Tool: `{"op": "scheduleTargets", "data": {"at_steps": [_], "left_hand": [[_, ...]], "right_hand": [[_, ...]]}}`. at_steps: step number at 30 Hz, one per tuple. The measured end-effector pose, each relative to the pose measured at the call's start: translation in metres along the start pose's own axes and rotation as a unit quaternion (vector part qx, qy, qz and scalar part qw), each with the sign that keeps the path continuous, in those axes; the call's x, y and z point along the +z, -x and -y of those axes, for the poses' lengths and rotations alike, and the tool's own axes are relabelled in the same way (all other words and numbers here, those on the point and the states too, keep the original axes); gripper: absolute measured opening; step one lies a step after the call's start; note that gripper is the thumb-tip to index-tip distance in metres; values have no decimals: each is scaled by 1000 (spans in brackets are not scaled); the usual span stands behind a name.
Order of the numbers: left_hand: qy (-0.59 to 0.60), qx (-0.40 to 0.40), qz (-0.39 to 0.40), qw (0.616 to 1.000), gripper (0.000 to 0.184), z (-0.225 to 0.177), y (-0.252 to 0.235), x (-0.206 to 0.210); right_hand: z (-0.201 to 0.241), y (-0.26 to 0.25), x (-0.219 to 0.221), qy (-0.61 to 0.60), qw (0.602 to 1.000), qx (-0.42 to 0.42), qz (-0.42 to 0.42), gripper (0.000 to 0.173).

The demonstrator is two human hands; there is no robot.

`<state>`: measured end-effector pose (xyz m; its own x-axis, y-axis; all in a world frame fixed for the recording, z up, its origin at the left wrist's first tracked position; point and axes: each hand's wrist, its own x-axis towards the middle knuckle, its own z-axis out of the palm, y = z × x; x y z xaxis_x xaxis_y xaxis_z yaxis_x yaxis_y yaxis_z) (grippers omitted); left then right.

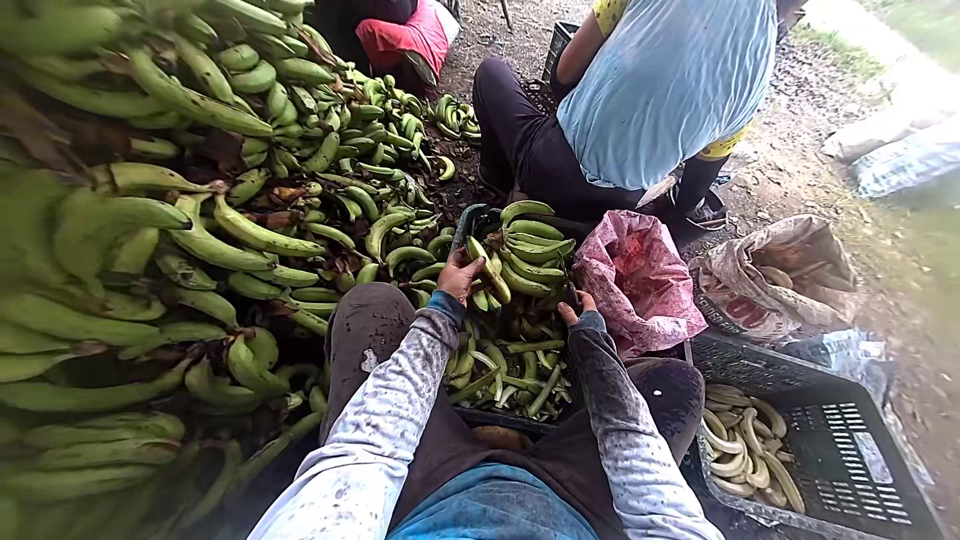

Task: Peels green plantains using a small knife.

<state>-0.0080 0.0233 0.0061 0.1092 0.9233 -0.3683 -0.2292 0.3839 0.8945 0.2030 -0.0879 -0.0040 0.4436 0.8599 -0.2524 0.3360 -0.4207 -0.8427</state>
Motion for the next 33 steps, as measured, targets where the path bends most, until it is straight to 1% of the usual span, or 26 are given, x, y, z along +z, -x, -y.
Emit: {"op": "scheduleTargets", "data": {"at_steps": [3, 5, 7, 9, 11, 13, 14, 15, 16, 17, 19, 20, 22, 23, 26, 27, 29, 31, 33], "left_hand": [[8, 0, 29, 1000, 52, 10, 0, 6], [21, -12, 49, 998, 48, 14, 3, 10], [25, -12, 50, 998, 43, 17, 7, 11], [46, 14, 28, 998, 39, 19, 6, 13], [51, 48, 19, 997, 49, 21, 1, 13], [31, 37, -6, 999, 55, 18, -1, 14], [33, 21, -16, 999, 54, 17, -1, 14], [63, 4, -32, 997, 47, 18, -1, 15], [119, -8, -54, 991, 36, 19, -1, 17], [176, -11, -77, 981, 29, 21, -6, 20], [254, -33, -68, 964, 27, 20, -9, 18], [259, -41, -53, 964, 28, 18, -9, 16], [232, -34, -34, 972, 37, 17, -13, 13], [213, -26, -33, 976, 37, 17, -13, 13], [173, -26, -35, 984, 26, 16, -14, 11], [174, -35, -40, 983, 27, 17, -16, 10], [219, -50, -65, 972, 30, 22, -22, 9], [260, -52, -89, 960, 30, 25, -25, 11], [268, -61, -111, 955, 32, 22, -24, 14]], "right_hand": [[12, 7, -8, 8, 1000, 8, 0, 51], [12, 9, -12, -14, 1000, -4, -2, 49], [6, 9, -10, -38, 999, -25, -1, 47], [-4, 4, -1, -49, 998, -30, 39, 48], [-10, 5, 13, -36, 995, -18, 95, 48], [-13, 16, 21, 4, 990, -28, 138, 50], [-8, 26, 23, 27, 986, -23, 162, 52], [-4, 35, 25, 47, 983, -26, 178, 53], [1, 44, 26, 62, 979, -30, 193, 54], [6, 52, 26, 72, 976, -33, 205, 55], [8, 64, 29, 76, 975, -52, 200, 55], [11, 69, 29, 83, 975, -54, 198, 54], [12, 76, 32, 88, 977, -68, 184, 53], [11, 78, 33, 87, 977, -77, 177, 53], [3, 85, 41, 76, 977, -124, 153, 52], [-1, 86, 46, 74, 977, -145, 139, 52], [-5, 90, 54, 79, 975, -173, 115, 51], [-2, 93, 58, 97, 976, -164, 110, 51], [2, 95, 60, 115, 976, -151, 108, 51]]}}
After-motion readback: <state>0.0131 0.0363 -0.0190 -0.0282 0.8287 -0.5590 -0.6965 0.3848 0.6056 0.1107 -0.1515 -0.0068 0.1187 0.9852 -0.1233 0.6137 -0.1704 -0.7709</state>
